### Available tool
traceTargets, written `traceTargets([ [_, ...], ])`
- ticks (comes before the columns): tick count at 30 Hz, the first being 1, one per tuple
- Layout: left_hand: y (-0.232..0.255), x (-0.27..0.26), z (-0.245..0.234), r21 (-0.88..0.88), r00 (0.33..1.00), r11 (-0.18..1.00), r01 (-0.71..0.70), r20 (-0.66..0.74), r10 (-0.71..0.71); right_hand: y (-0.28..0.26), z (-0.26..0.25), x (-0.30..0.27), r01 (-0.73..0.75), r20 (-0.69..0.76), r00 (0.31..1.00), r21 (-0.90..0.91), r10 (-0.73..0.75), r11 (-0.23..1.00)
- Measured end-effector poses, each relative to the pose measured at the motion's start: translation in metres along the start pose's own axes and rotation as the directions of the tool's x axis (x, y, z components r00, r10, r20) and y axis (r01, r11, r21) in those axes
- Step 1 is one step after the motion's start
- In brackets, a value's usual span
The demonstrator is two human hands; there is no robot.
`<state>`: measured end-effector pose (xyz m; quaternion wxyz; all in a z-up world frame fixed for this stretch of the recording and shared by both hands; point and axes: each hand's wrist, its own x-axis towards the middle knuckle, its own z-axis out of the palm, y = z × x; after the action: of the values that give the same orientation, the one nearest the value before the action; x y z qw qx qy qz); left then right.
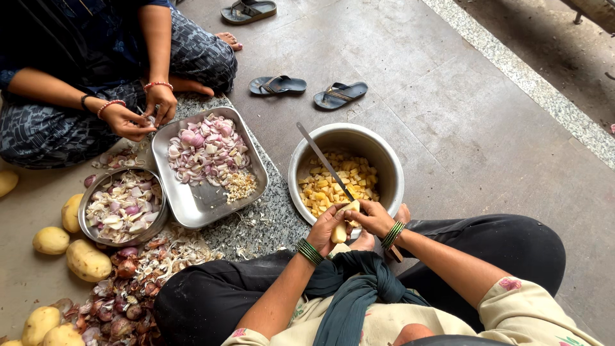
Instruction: The person uses a knife to peel and chop potatoes and ginger, placing the pieces into a metal pot while sitting on the floor next to another person peeling onions.
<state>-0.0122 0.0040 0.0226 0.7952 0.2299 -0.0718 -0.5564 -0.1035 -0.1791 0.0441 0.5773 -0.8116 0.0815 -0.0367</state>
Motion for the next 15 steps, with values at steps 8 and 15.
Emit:
traceTargets([
  [8,-0.01,0.009,-0.019,0.054,0.995,0.998,-0.02,-0.094,0.025,0.01,0.005,0.002,-0.233,0.044,0.97,-0.089,0.237,0.968],
  [15,-0.003,0.005,-0.013,-0.004,0.995,1.0,-0.025,-0.094,0.024,-0.018,0.004,0.002,-0.385,-0.03,0.923,-0.034,0.384,0.922],
])
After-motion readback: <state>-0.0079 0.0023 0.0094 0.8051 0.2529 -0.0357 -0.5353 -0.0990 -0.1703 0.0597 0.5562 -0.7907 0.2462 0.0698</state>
